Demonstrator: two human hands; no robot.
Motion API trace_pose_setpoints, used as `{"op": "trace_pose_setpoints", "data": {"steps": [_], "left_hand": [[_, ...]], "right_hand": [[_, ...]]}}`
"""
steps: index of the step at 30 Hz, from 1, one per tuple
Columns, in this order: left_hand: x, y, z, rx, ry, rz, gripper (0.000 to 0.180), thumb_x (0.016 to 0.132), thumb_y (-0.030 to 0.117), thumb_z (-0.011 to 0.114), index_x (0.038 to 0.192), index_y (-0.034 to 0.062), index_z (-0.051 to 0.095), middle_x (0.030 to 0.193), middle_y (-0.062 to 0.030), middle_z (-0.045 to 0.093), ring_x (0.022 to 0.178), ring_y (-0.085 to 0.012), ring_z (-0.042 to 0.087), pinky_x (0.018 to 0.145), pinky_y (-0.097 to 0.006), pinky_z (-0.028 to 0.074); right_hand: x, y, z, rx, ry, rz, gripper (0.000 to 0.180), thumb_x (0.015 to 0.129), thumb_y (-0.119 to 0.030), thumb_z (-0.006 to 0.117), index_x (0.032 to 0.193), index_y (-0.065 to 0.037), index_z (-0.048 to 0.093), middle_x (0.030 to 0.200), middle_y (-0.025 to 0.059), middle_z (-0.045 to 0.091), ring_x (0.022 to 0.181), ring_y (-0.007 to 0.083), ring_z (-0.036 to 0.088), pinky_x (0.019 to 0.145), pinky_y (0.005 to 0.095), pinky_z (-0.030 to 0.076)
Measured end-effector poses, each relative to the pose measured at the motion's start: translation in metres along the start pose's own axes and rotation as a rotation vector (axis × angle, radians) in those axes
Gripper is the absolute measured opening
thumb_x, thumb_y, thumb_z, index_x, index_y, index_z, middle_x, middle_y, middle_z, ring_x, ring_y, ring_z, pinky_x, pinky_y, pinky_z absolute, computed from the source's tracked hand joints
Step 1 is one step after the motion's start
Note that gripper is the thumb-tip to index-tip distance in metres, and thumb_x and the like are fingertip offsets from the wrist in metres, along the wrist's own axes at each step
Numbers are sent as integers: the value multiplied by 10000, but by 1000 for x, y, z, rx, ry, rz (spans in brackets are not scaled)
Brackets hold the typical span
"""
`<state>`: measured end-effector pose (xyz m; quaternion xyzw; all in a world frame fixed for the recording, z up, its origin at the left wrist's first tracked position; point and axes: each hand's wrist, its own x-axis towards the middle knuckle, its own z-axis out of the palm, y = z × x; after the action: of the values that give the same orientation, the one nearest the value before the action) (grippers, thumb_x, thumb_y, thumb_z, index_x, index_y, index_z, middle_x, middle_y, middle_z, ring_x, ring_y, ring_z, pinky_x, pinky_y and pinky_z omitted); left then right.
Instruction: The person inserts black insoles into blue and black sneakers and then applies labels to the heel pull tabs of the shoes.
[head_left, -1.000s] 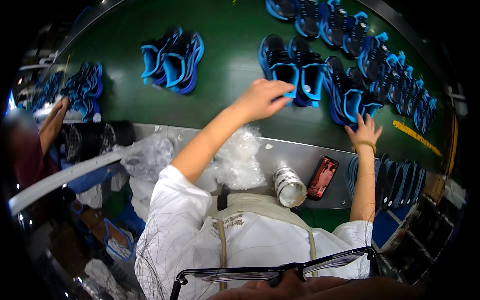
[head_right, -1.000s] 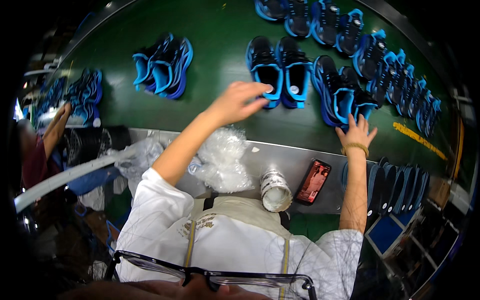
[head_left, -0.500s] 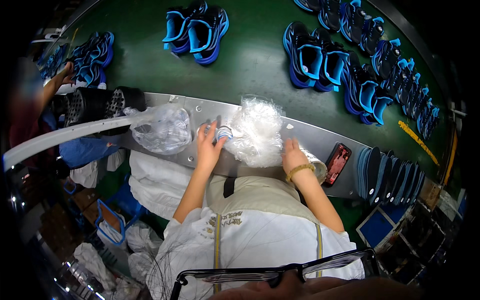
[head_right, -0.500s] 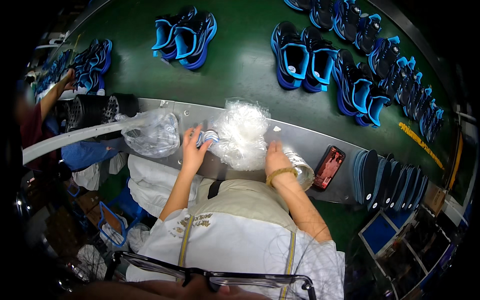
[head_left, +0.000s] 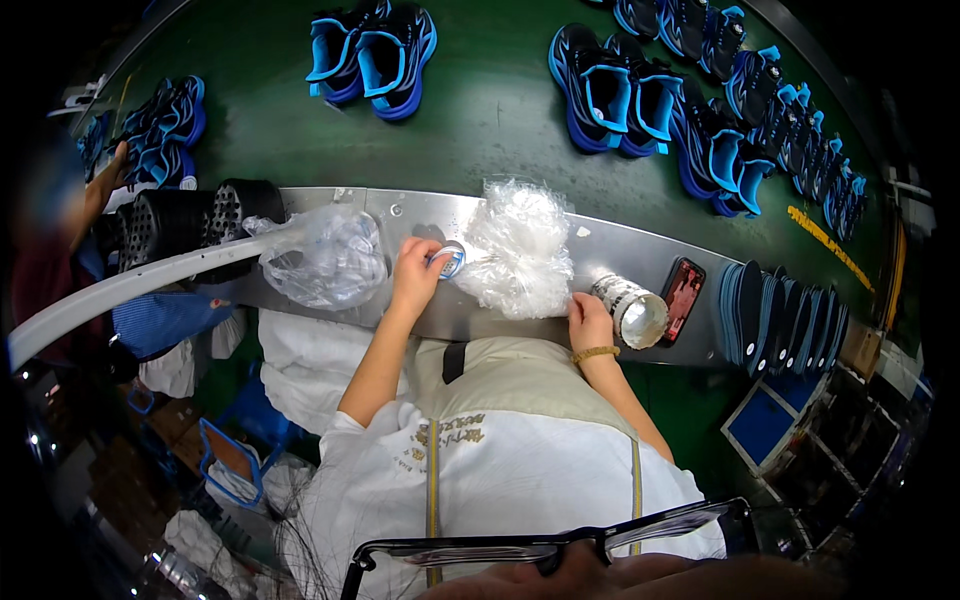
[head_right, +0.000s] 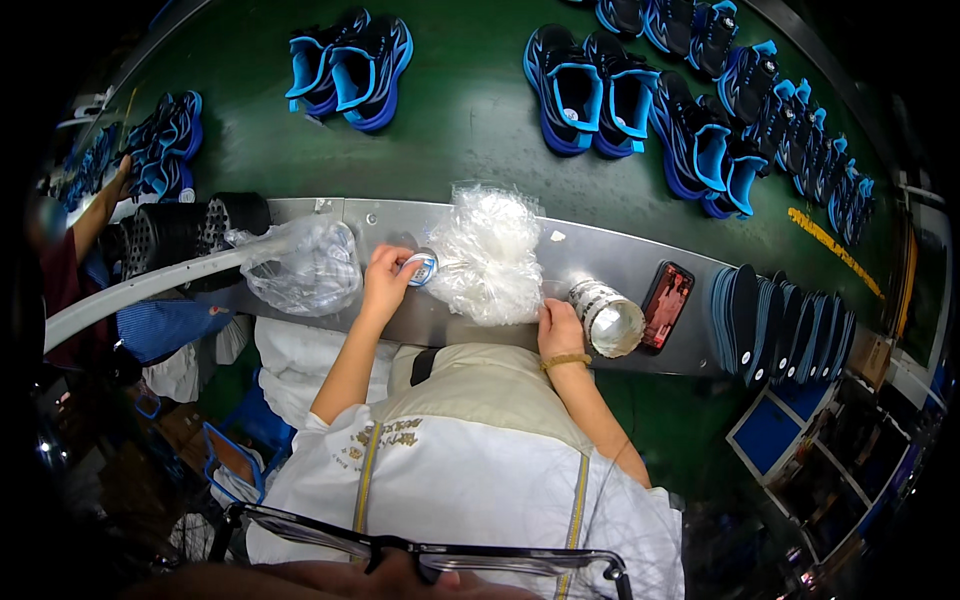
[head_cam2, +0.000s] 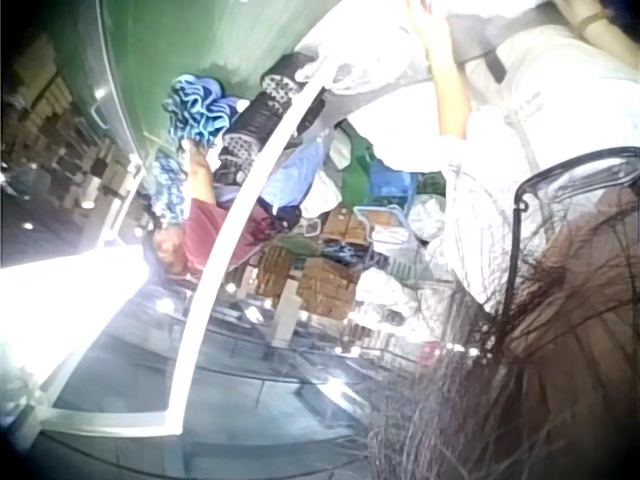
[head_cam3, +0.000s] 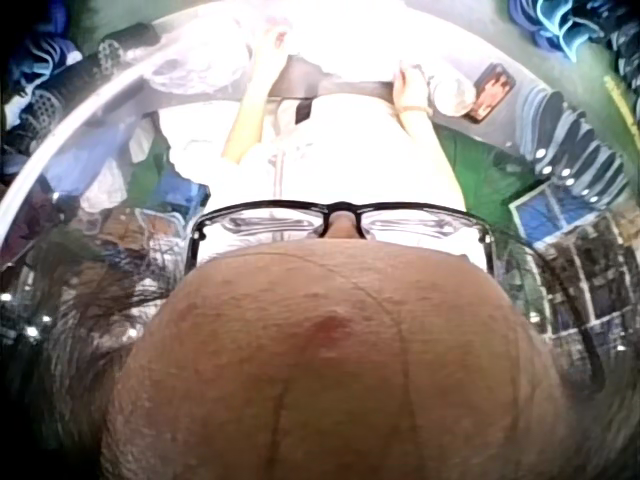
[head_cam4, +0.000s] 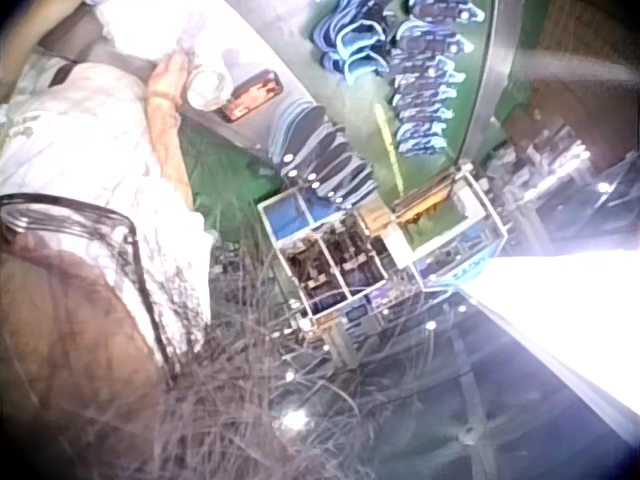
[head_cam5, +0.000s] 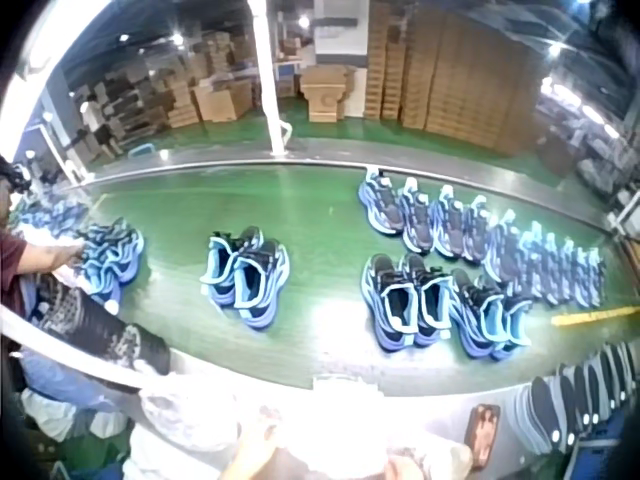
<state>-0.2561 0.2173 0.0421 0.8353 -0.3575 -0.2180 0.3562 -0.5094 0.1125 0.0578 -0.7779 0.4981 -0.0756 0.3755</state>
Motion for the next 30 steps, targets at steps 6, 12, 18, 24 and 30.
{"op": "trace_pose_setpoints", "data": {"steps": [6, 12, 18, 24, 30], "left_hand": [[-3, -6, -11, -257, -69, -158, 151, 687, 94, 634, 800, 12, 577, 665, -48, 540, 561, -103, 477, 525, -225, 402], [0, 8, -47, -55, -237, -300, 111, 703, 108, 607, 733, 13, 559, 695, -90, 582, 541, -197, 519, 522, -263, 412], [-5, 45, -83, -253, -80, -411, 113, 739, 108, 585, 813, 34, 543, 826, -74, 586, 641, -132, 515, 558, -262, 410], [10, 150, -42, -972, -621, 133, 62, 796, 63, 507, 851, 39, 524, 1206, -153, 395, 1099, -202, 386, 880, -302, 320], [24, 168, -31, -1173, -693, -170, 55, 794, 19, 499, 844, 1, 514, 987, -129, 530, 924, -181, 496, 819, -306, 388]], "right_hand": [[-19, -16, -19, 28, 38, 65, 87, 735, -76, 542, 796, -14, 541, 756, 156, 534, 707, 326, 518, 619, 367, 423], [-38, -32, -74, -107, -132, 43, 95, 737, -86, 535, 801, -23, 567, 736, 158, 544, 701, 328, 527, 622, 375, 427], [-19, -72, -131, 306, 206, 213, 67, 779, -64, 530, 813, -14, 560, 650, 68, 545, 586, 126, 543, 521, 234, 437], [14, -126, -100, 700, 82, -91, 127, 788, 17, 496, 911, 41, 508, 792, 74, 536, 663, 111, 536, 617, 199, 436], [12, -115, -85, 868, -18, -170, 118, 773, 40, 487, 884, 32, 529, 834, 95, 524, 761, 150, 544, 660, 235, 449]]}}
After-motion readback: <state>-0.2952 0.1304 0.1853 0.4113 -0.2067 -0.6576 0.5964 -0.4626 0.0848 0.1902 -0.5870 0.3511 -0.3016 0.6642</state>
